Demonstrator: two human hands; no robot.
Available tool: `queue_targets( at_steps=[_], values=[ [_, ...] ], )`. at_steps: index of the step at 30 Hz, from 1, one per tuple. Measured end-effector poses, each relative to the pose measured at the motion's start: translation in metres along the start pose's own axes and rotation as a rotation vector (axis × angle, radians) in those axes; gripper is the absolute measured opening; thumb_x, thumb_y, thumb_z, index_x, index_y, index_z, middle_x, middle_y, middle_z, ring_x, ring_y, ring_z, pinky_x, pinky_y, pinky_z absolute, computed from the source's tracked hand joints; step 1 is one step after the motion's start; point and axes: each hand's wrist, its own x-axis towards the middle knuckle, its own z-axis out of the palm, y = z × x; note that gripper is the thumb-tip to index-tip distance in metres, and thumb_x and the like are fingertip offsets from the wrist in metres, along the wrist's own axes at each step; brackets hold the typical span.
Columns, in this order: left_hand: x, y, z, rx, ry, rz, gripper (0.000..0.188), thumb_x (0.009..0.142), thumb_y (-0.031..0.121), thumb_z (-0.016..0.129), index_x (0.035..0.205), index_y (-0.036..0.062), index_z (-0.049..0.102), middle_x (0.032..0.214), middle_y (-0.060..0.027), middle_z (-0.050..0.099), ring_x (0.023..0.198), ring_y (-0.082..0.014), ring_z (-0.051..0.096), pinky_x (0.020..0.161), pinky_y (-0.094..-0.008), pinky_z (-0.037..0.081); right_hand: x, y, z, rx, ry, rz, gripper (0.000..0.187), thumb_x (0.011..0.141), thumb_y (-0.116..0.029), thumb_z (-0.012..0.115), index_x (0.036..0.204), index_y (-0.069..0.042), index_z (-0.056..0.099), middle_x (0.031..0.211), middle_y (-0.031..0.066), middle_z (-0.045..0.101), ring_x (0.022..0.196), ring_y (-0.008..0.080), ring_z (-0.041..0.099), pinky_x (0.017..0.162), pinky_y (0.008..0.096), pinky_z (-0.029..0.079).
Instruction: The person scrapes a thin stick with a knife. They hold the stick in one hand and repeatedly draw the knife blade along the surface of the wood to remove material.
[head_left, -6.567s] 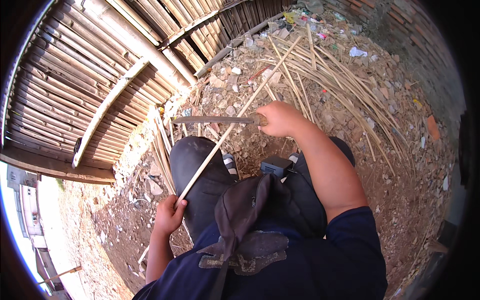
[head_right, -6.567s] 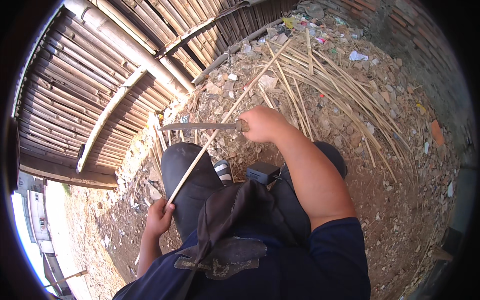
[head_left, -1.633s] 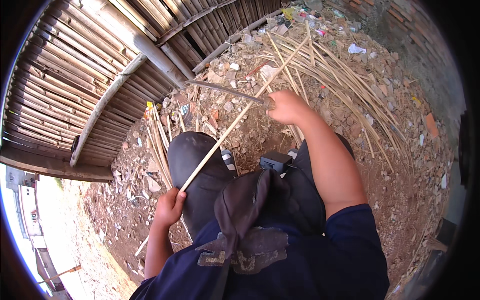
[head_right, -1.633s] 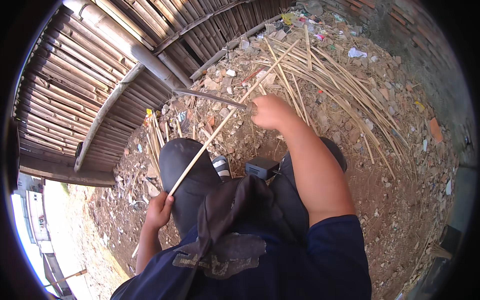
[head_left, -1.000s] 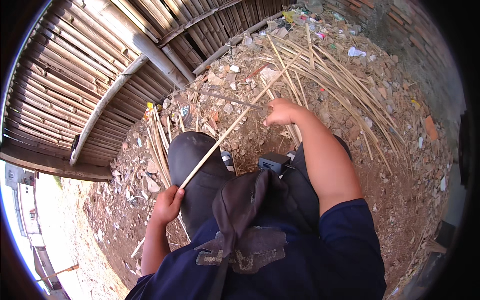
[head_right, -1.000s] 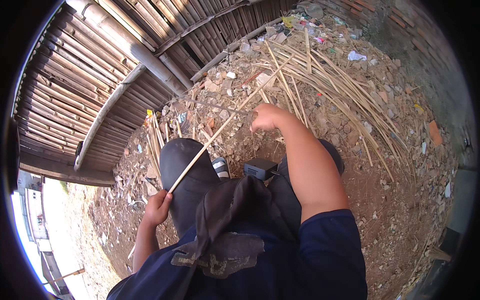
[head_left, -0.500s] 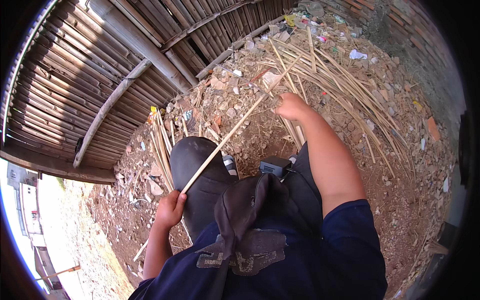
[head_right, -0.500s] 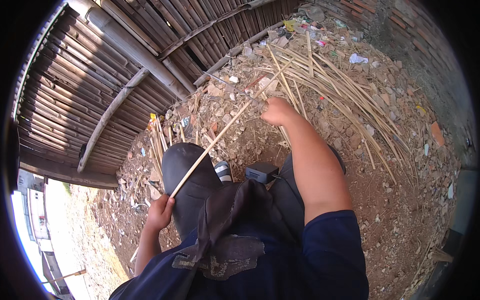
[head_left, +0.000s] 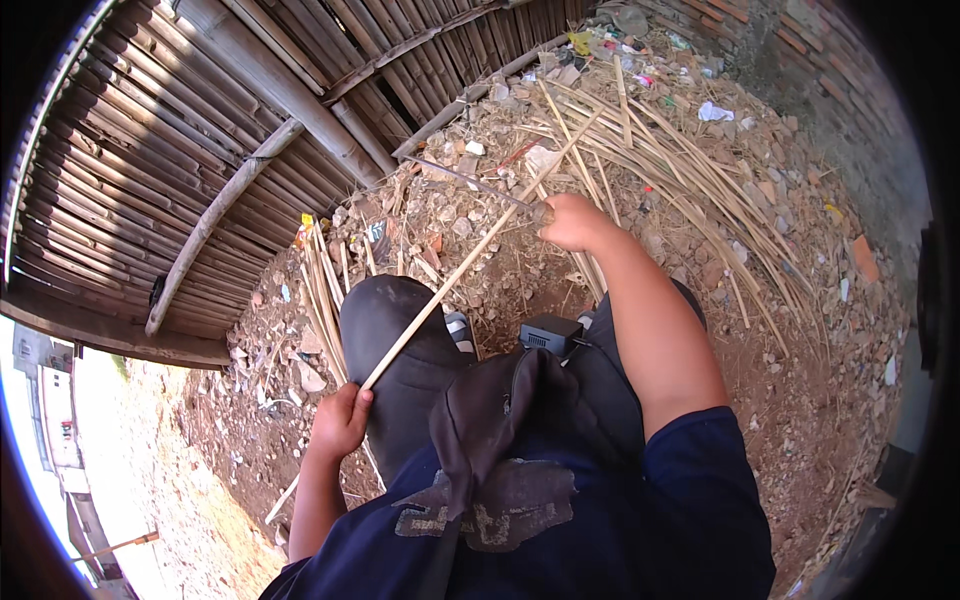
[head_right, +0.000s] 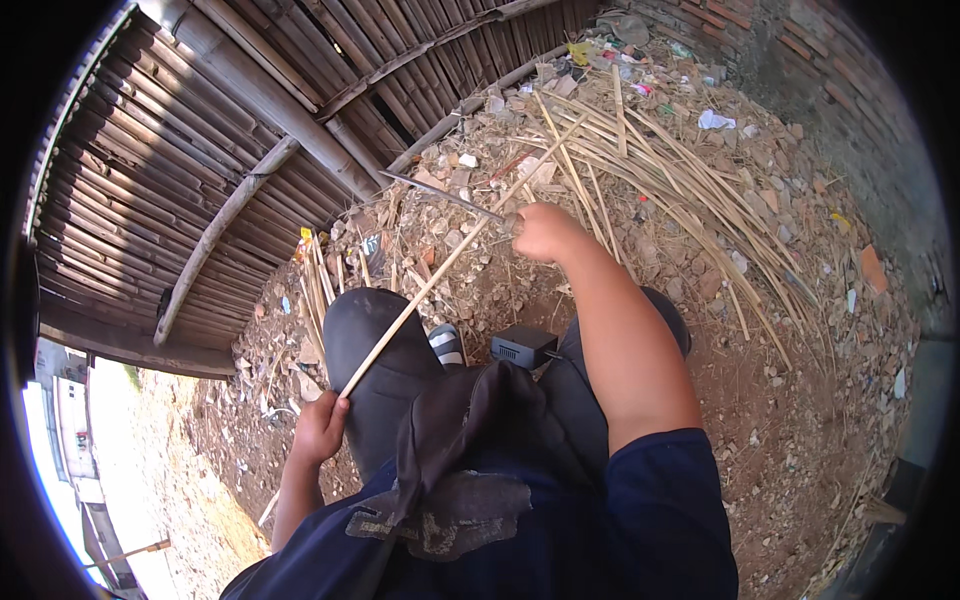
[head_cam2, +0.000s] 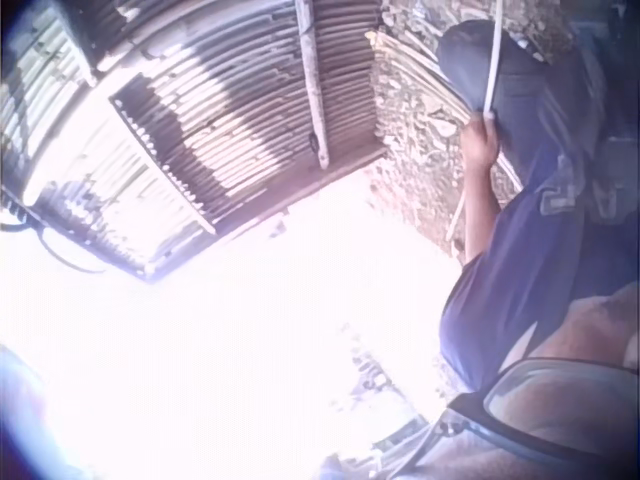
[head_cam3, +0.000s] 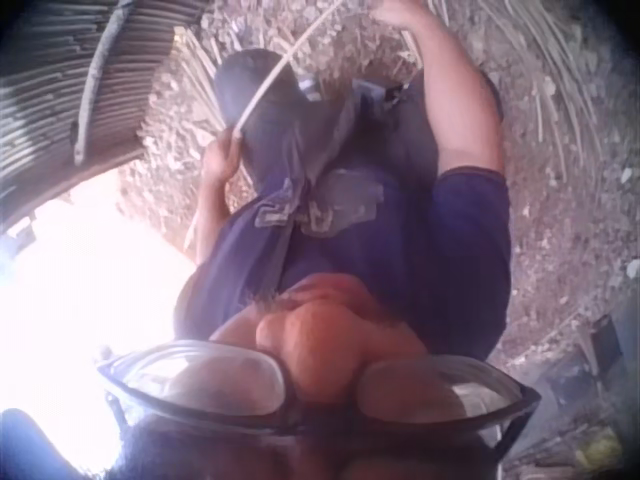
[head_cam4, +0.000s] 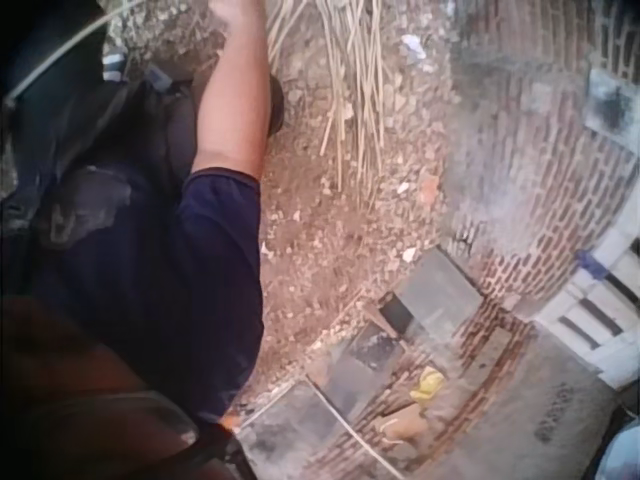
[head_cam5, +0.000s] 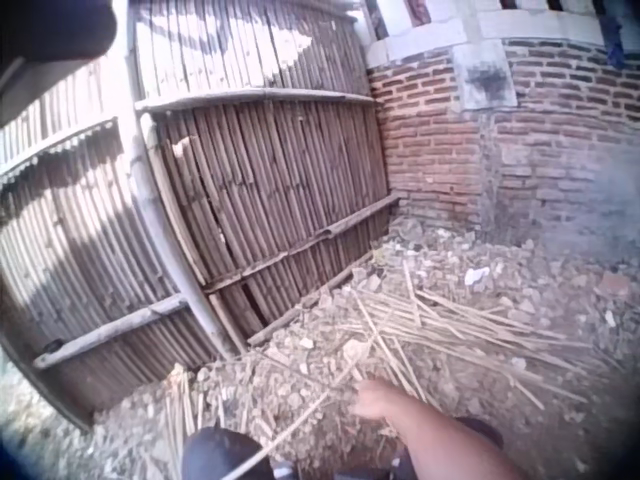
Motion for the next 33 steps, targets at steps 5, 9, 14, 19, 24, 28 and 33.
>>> queue_targets(
  at_steps=[5, 9, 14, 19, 24, 28, 33],
  values=[
    [0.003, -0.005, 0.007, -0.026, 0.012, -0.007, 0.043, 0.104, 0.036, 0.055, 0.079, 0.0013, 0.051, 0.064, -0.0240, 0.057, 0.063, -0.0473, 0.058, 0.057, -0.0504, 0.044, -0.019, -0.021, -0.003, 0.007, -0.020, -0.061, 0.046, 0.074, -0.023, 0.071, 0.116, -0.005, 0.071, 0.114, 0.0226, 0.070, 0.106, 0.0379, 0.067, 0.092, 0.0436, 0.054],
    [0.007, -0.002, 0.007, -0.097, -0.032, -0.024, 0.041, 0.104, 0.034, 0.055, 0.079, 0.0010, 0.052, 0.064, -0.0242, 0.057, 0.064, -0.0475, 0.059, 0.058, -0.0507, 0.045, -0.008, 0.013, -0.003, 0.113, -0.249, 0.033, 0.047, 0.074, -0.022, 0.071, 0.118, -0.006, 0.070, 0.113, 0.0222, 0.070, 0.107, 0.0364, 0.068, 0.092, 0.0430, 0.054],
    [-0.002, -0.007, 0.005, -0.084, -0.005, -0.020, 0.040, 0.104, 0.032, 0.054, 0.080, 0.0006, 0.052, 0.065, -0.0234, 0.056, 0.062, -0.0445, 0.057, 0.058, -0.0483, 0.044, -0.012, -0.013, -0.006, 0.087, -0.014, -0.014, 0.043, 0.076, -0.024, 0.072, 0.114, -0.004, 0.071, 0.104, 0.0220, 0.072, 0.100, 0.0370, 0.069, 0.089, 0.0436, 0.054],
    [-0.002, -0.011, 0.014, -0.153, 0.029, -0.006, 0.041, 0.105, 0.032, 0.054, 0.079, 0.0001, 0.051, 0.064, -0.0218, 0.054, 0.059, -0.0405, 0.054, 0.057, -0.0452, 0.043, -0.026, -0.028, -0.007, -0.046, 0.050, -0.140, 0.044, 0.076, -0.022, 0.068, 0.118, -0.008, 0.070, 0.108, 0.0228, 0.071, 0.102, 0.0386, 0.068, 0.088, 0.0448, 0.055],
    [0.002, -0.008, -0.002, -0.075, -0.018, -0.012, 0.041, 0.103, 0.033, 0.056, 0.078, 0.0000, 0.053, 0.064, -0.0228, 0.056, 0.060, -0.0417, 0.057, 0.057, -0.0468, 0.043, 0.021, 0.052, 0.013, 0.102, 0.171, 0.134, 0.040, 0.077, -0.020, 0.067, 0.114, -0.003, 0.070, 0.110, 0.0233, 0.070, 0.104, 0.0377, 0.068, 0.090, 0.0432, 0.054],
    [-0.002, -0.011, 0.006, -0.099, 0.007, -0.025, 0.042, 0.104, 0.031, 0.055, 0.077, 0.0003, 0.050, 0.062, -0.0216, 0.053, 0.058, -0.0402, 0.055, 0.056, -0.0465, 0.042, -0.007, -0.001, -0.004, 0.185, 0.150, 0.033, 0.033, 0.077, -0.020, 0.066, 0.107, -0.005, 0.070, 0.105, 0.0225, 0.071, 0.100, 0.0391, 0.068, 0.087, 0.0456, 0.054],
    [0.005, -0.011, 0.010, -0.146, 0.023, -0.008, 0.042, 0.104, 0.031, 0.055, 0.076, 0.0002, 0.049, 0.062, -0.0215, 0.054, 0.057, -0.0403, 0.054, 0.056, -0.0464, 0.042, -0.029, -0.029, -0.011, -0.076, 0.100, -0.139, 0.031, 0.076, -0.017, 0.065, 0.105, -0.008, 0.072, 0.100, 0.0223, 0.071, 0.096, 0.0392, 0.069, 0.086, 0.0465, 0.055]
  ],
)
